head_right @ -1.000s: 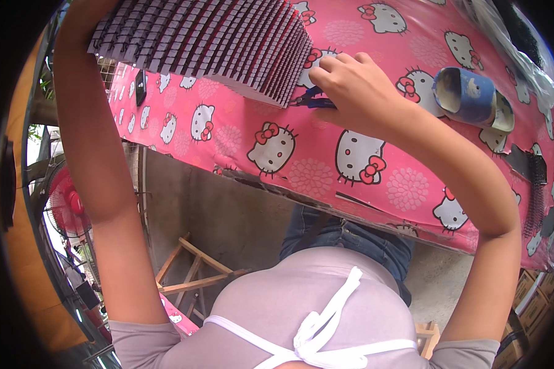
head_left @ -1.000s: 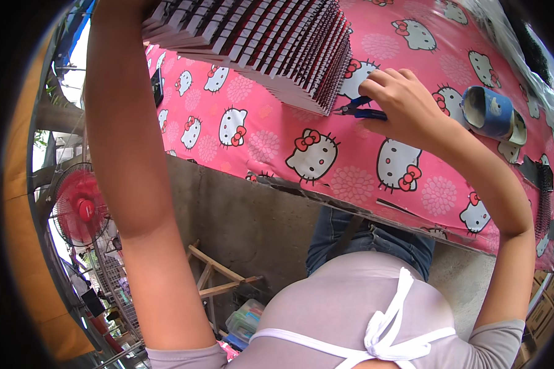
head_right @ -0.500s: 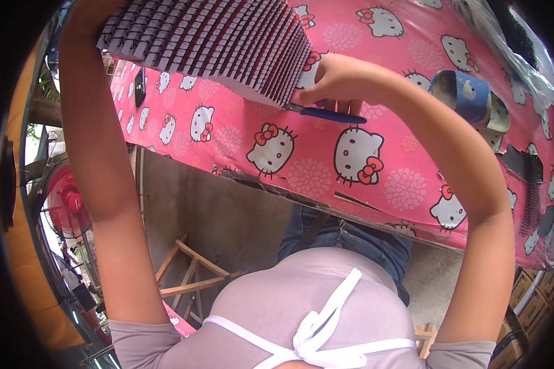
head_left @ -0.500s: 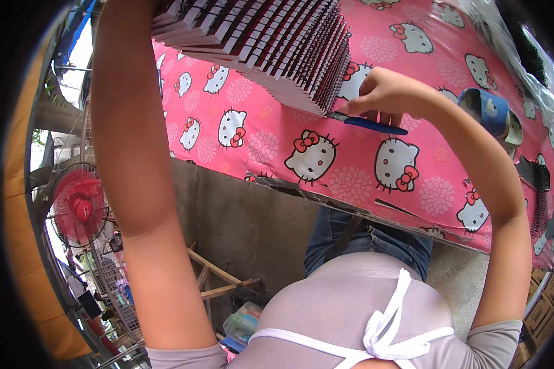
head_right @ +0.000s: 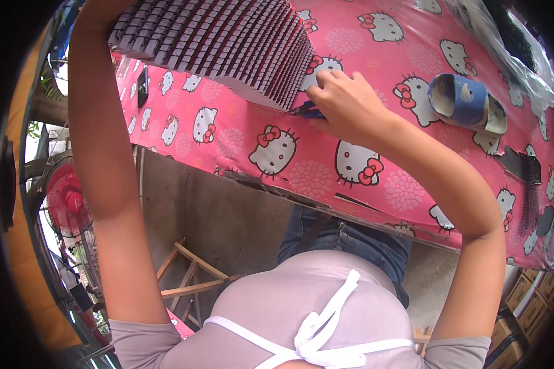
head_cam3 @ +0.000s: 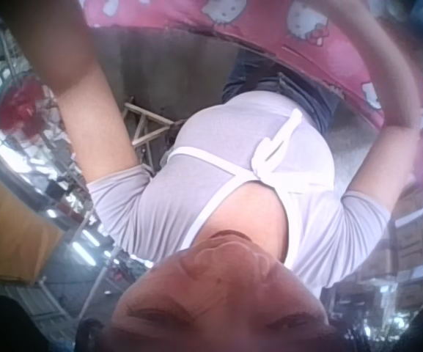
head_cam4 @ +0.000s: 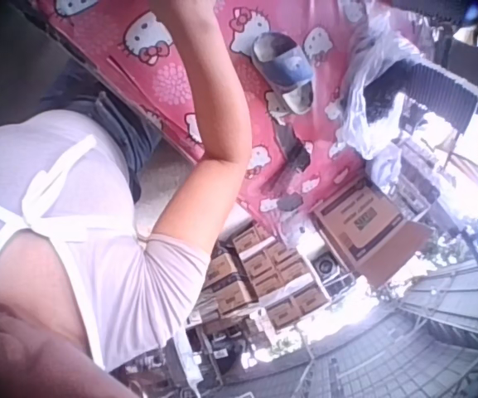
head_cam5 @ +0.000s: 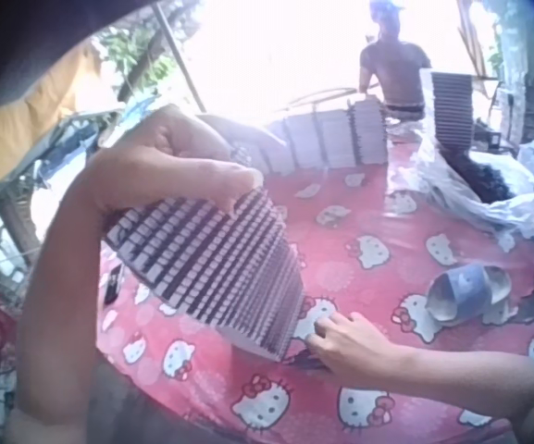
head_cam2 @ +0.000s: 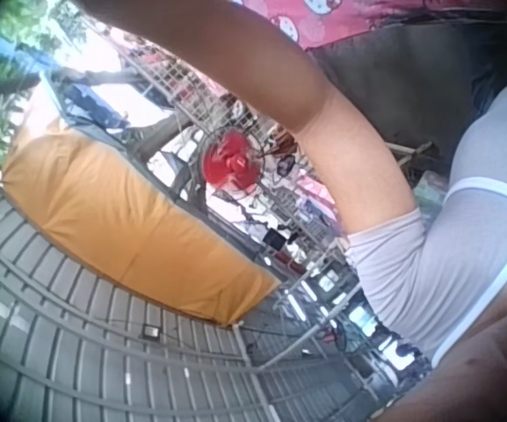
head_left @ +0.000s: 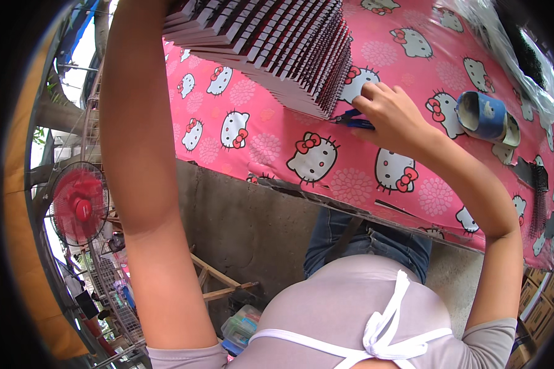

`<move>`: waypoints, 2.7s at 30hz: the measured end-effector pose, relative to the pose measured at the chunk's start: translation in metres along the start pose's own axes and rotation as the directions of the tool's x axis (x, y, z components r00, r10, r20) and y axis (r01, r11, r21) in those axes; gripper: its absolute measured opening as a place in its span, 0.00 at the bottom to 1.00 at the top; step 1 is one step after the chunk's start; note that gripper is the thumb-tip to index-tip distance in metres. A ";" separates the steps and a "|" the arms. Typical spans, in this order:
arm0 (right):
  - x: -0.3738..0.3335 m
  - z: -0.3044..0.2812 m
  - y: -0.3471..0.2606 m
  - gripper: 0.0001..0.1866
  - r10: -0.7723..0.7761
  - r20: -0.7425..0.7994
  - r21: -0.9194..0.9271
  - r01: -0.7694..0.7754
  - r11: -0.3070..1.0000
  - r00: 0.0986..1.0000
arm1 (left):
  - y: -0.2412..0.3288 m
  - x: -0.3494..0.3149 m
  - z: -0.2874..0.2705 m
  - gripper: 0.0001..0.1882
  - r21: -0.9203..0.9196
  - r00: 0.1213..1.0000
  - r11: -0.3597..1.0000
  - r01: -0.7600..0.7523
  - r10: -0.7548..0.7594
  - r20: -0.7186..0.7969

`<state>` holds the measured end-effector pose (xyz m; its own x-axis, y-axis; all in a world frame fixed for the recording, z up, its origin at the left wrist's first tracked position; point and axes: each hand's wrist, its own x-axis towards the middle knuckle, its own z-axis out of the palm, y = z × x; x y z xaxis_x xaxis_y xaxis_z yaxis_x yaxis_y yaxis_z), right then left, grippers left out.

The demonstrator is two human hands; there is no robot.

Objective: The person trims the spiral binding or edges of a stack of red notebooks using scissors and then organizes the notebooks on a table.

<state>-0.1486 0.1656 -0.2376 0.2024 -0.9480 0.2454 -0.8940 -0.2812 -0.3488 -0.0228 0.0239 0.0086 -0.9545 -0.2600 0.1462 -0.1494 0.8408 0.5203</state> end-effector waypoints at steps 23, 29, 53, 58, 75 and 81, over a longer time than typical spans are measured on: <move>-0.122 -0.040 -0.060 0.38 0.325 0.059 0.008 -0.326 0.945 0.944 | -0.061 -0.103 0.035 0.18 -0.113 0.004 0.848 -0.518 -0.130 -0.991; -0.052 -0.022 -0.036 0.38 0.443 0.284 0.816 -0.457 0.354 0.850 | -0.138 -0.125 0.167 0.46 -0.998 0.472 0.028 0.061 -0.881 0.004; 0.035 -0.001 0.024 0.45 0.476 0.354 0.927 -0.370 -0.062 0.805 | -0.029 -0.083 0.322 0.37 -0.861 0.385 0.495 0.116 -0.821 -0.420; 0.012 -0.019 -0.014 0.53 0.676 0.351 0.912 -0.401 -0.089 0.648 | -0.052 -0.123 0.274 0.32 -0.959 0.276 0.059 -0.278 -0.951 -0.138; 0.040 0.020 -0.018 0.45 0.568 0.397 0.914 -0.259 -0.311 0.721 | -0.119 -0.143 0.170 0.24 -0.944 0.512 0.126 0.304 -0.857 0.050; 0.083 -0.024 0.021 0.37 0.379 0.273 0.959 -0.280 -0.039 0.884 | -0.068 -0.161 0.257 0.28 -0.964 0.728 0.266 0.009 -0.663 -0.176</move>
<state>-0.1601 0.0843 -0.2025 -0.0511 -0.9854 -0.1622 0.3614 0.1332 -0.9228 0.0747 0.1307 -0.2661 -0.5505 -0.8299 -0.0903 0.2005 -0.2364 0.9507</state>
